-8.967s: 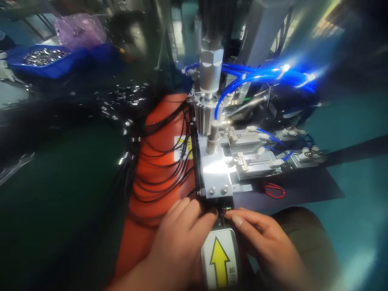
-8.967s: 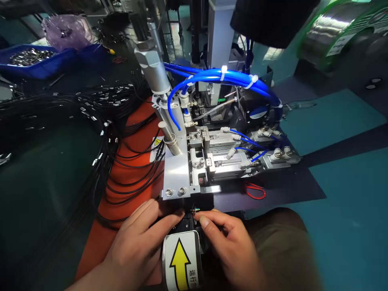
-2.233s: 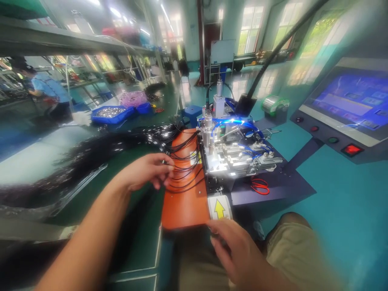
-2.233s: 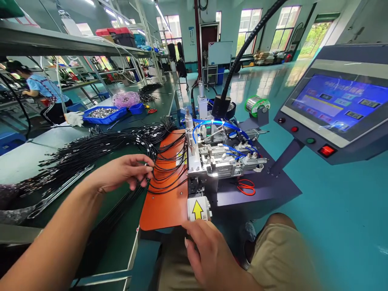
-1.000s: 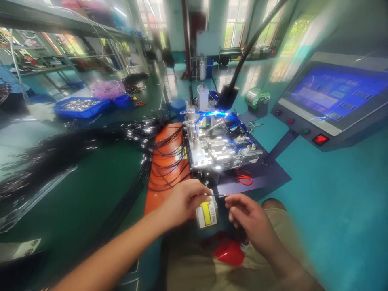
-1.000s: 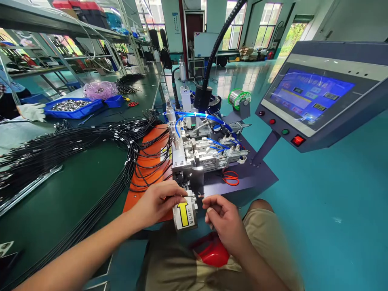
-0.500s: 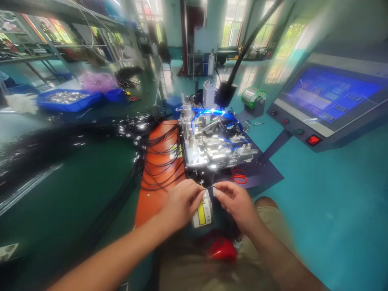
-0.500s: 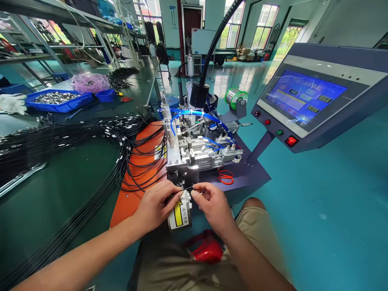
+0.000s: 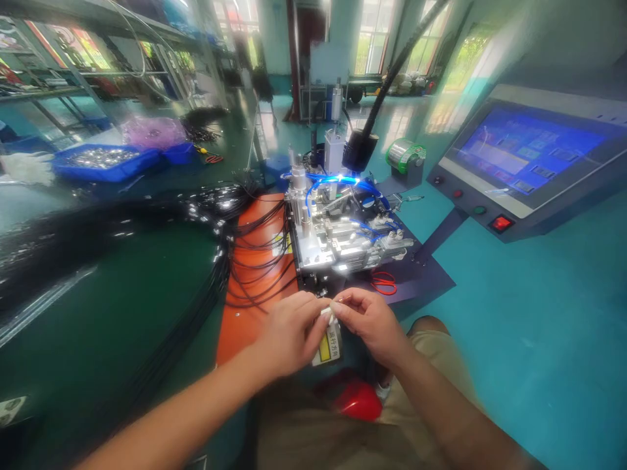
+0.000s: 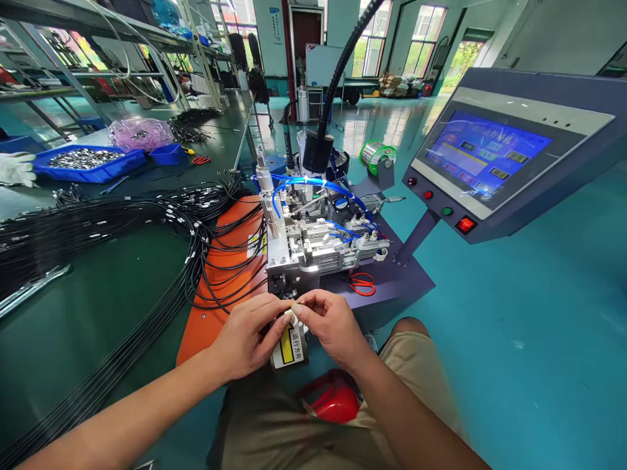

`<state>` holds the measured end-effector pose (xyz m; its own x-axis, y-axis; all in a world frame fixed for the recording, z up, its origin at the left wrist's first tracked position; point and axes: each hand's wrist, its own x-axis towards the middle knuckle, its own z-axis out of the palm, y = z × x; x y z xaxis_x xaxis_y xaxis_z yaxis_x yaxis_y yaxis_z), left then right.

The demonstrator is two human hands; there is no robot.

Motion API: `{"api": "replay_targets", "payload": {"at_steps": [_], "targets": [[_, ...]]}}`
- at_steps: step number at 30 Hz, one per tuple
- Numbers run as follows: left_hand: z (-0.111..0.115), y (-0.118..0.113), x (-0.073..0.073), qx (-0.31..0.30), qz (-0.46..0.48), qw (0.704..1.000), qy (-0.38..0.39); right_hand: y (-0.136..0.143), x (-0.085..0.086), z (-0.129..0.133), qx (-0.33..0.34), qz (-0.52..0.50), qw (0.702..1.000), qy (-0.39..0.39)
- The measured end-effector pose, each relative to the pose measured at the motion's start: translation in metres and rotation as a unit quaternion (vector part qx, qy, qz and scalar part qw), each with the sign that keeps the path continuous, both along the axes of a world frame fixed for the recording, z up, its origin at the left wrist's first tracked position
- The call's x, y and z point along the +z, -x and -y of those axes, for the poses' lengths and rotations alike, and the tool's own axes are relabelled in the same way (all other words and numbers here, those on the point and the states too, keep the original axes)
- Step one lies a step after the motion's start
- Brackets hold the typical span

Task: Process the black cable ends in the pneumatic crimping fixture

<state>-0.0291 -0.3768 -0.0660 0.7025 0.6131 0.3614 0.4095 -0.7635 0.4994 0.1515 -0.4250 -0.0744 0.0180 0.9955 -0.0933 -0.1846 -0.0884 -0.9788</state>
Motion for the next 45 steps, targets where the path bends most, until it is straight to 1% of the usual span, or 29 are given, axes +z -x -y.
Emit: {"api": "replay_targets", "payload": {"at_steps": [3, 5, 7, 9, 12, 15, 23, 29, 32, 36, 40, 45], "targets": [[-0.001, -0.001, -0.003, 0.024, -0.014, 1.000, 0.011, 0.000, -0.005, 0.000, -0.026, 0.043, 0.999, -0.003], [-0.002, -0.001, -0.007, 0.044, -0.014, 0.999, 0.017, -0.002, -0.010, 0.001, -0.060, 0.087, 0.994, -0.011], [-0.003, -0.002, -0.010, 0.054, -0.016, 0.998, 0.023, -0.003, -0.015, 0.004, -0.103, 0.143, 0.984, -0.029], [-0.003, -0.002, -0.010, 0.059, -0.020, 0.998, 0.028, -0.005, -0.018, 0.008, -0.132, 0.206, 0.968, -0.052], [-0.003, -0.003, -0.010, 0.060, -0.027, 0.997, 0.030, -0.006, -0.019, 0.012, -0.141, 0.283, 0.945, -0.088], [-0.002, -0.003, -0.009, 0.060, -0.030, 0.997, 0.030, -0.005, -0.019, 0.014, -0.133, 0.319, 0.932, -0.108], [-0.002, -0.003, -0.010, 0.058, -0.031, 0.998, 0.013, -0.005, -0.015, 0.016, -0.113, 0.343, 0.924, -0.129], [-0.002, -0.003, -0.012, 0.062, -0.036, 0.997, 0.014, -0.002, -0.016, 0.019, -0.102, 0.290, 0.945, -0.117], [-0.002, -0.003, -0.012, 0.063, -0.034, 0.997, 0.017, -0.001, -0.018, 0.021, -0.113, 0.263, 0.952, -0.110], [-0.002, -0.003, -0.012, 0.062, -0.032, 0.997, 0.024, -0.003, -0.017, 0.021, -0.146, 0.284, 0.942, -0.106], [-0.002, -0.003, -0.012, 0.061, -0.032, 0.997, 0.025, -0.003, -0.014, 0.019, -0.129, 0.315, 0.933, -0.115], [-0.003, -0.003, -0.010, 0.060, -0.024, 0.998, 0.019, -0.001, -0.015, 0.018, -0.118, 0.322, 0.933, -0.108]]}}
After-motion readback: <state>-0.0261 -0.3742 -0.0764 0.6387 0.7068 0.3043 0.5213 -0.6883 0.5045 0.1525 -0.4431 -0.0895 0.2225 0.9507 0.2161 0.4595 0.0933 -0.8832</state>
